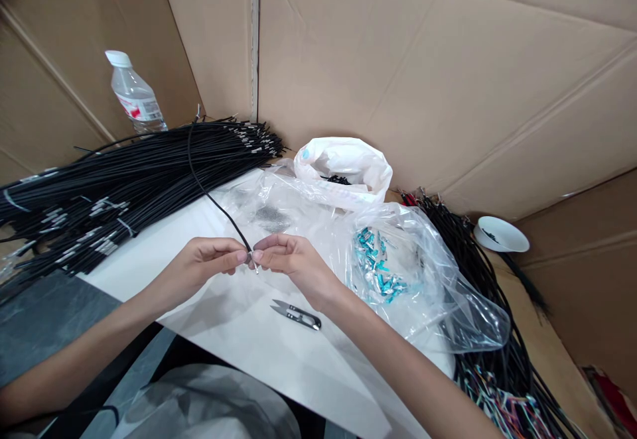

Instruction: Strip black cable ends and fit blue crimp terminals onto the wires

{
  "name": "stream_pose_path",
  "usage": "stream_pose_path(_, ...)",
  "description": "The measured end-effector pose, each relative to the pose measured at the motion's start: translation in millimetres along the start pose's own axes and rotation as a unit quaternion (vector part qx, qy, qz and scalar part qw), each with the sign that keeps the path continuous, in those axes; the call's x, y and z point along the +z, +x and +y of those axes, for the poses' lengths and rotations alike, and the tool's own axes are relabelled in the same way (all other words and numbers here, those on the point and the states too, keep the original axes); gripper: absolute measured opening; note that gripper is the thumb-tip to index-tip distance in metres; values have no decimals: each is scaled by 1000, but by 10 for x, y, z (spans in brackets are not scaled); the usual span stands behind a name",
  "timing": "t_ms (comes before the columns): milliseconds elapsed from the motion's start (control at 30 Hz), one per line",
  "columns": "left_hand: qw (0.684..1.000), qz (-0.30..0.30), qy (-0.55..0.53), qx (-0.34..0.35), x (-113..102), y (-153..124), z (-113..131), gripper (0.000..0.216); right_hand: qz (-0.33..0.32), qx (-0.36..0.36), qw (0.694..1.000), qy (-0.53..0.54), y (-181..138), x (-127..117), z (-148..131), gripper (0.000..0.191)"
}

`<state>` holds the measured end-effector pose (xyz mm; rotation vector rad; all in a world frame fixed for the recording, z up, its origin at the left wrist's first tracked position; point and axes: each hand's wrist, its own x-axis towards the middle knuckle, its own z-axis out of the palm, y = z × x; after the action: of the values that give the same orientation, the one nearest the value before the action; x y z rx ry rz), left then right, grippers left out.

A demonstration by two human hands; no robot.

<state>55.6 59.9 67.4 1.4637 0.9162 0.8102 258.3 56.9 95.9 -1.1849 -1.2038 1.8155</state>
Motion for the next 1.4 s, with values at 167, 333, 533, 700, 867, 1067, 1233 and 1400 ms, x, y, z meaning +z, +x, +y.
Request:
stream_pose_path(167,998,12,-38,-41,25,19,-4,23,29,16,999,13,-12,16,13,40)
stream_pose_path(333,996,2,-61,-71,48,4,36,26,53,-27,998,-28,-10,49,33,43)
stream_pose_path(533,996,-24,-50,-69,54,-17,44,32,54,-31,997,-50,-57,52,-2,39)
stream_pose_path(700,999,-3,10,-37,116,-105,68,31,28,9,997,-70,-104,52,-82,35)
stream_pose_path(867,997,26,77,1,162,-148,129,31,14,-4,989,-147,-139,35,-202,29)
stream_pose_path(1067,994,36,102,11,131,-90,158,29,16,4,989,-149,-101,9,-226,23)
stream_pose_path(1233,998,-1,68,14,75,-55,91,28,-1,0,988,-153,-50,29,-198,19)
stream_pose_path(1400,999,-4,37,8,59,-16,28,26,8,-30,987,-158,-28,30,-198,21)
